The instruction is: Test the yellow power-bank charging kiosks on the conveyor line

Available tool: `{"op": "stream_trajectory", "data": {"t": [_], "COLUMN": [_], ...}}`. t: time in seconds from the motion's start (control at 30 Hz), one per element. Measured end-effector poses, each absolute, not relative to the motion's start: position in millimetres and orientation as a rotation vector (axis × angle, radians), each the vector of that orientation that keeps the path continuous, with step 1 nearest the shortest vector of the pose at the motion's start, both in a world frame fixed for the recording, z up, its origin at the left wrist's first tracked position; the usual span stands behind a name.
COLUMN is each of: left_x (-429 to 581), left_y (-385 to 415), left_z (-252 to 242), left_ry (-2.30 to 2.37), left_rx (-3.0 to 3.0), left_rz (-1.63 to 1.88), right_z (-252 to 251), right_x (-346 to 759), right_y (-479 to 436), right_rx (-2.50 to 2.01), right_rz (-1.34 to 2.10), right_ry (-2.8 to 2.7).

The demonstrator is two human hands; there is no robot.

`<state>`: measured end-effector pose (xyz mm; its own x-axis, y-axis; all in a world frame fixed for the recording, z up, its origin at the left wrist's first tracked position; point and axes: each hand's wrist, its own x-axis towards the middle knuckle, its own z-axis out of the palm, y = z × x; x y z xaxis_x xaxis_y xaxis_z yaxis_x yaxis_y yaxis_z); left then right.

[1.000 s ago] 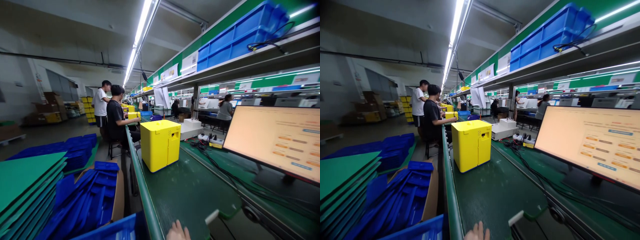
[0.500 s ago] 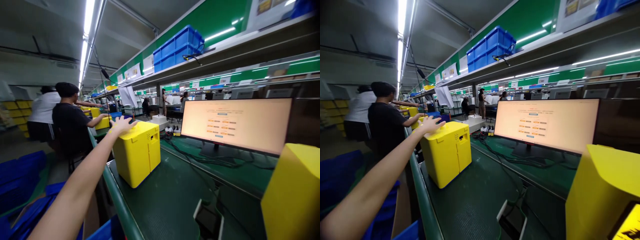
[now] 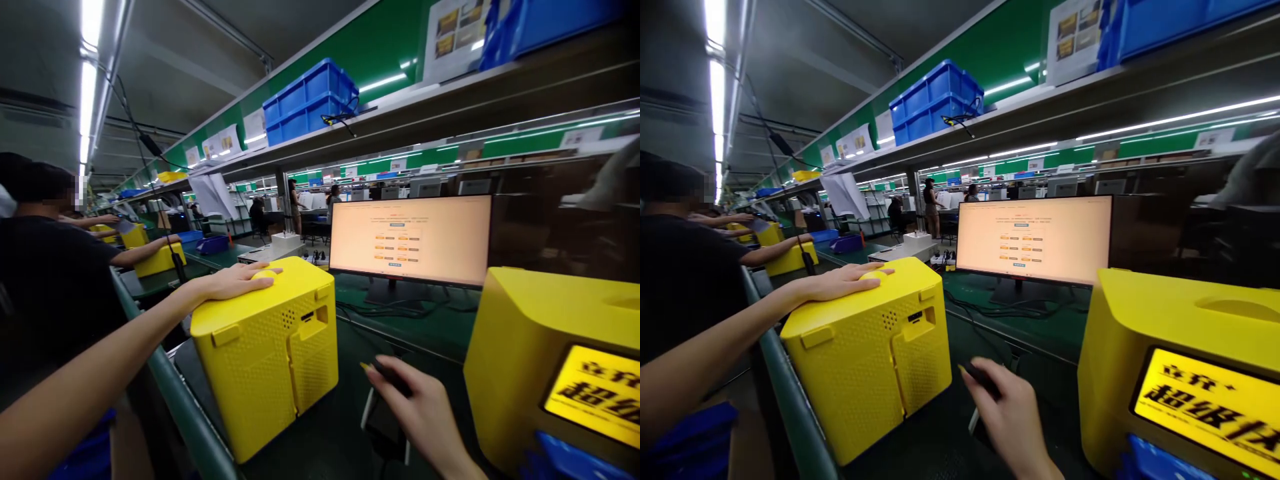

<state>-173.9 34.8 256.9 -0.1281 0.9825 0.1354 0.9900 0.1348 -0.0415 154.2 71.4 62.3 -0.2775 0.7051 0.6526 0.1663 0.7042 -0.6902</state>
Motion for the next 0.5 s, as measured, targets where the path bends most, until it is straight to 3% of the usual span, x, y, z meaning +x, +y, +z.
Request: {"op": "stream_trajectory", "data": {"t": [0.17,0.5], "left_x": [-138,-129], "left_y": [38,39], "left_z": [255,255], "left_ry": [-2.264,-2.287], "left_rx": [-2.299,-2.267], "left_rz": [-0.079,-0.084], "right_z": [98,114], "right_x": [100,98], "right_y": [90,98], "right_rx": [-0.796,-0.939], "right_rz": [0.879,0.631], "right_ry": [-1.813,-2.040]}}
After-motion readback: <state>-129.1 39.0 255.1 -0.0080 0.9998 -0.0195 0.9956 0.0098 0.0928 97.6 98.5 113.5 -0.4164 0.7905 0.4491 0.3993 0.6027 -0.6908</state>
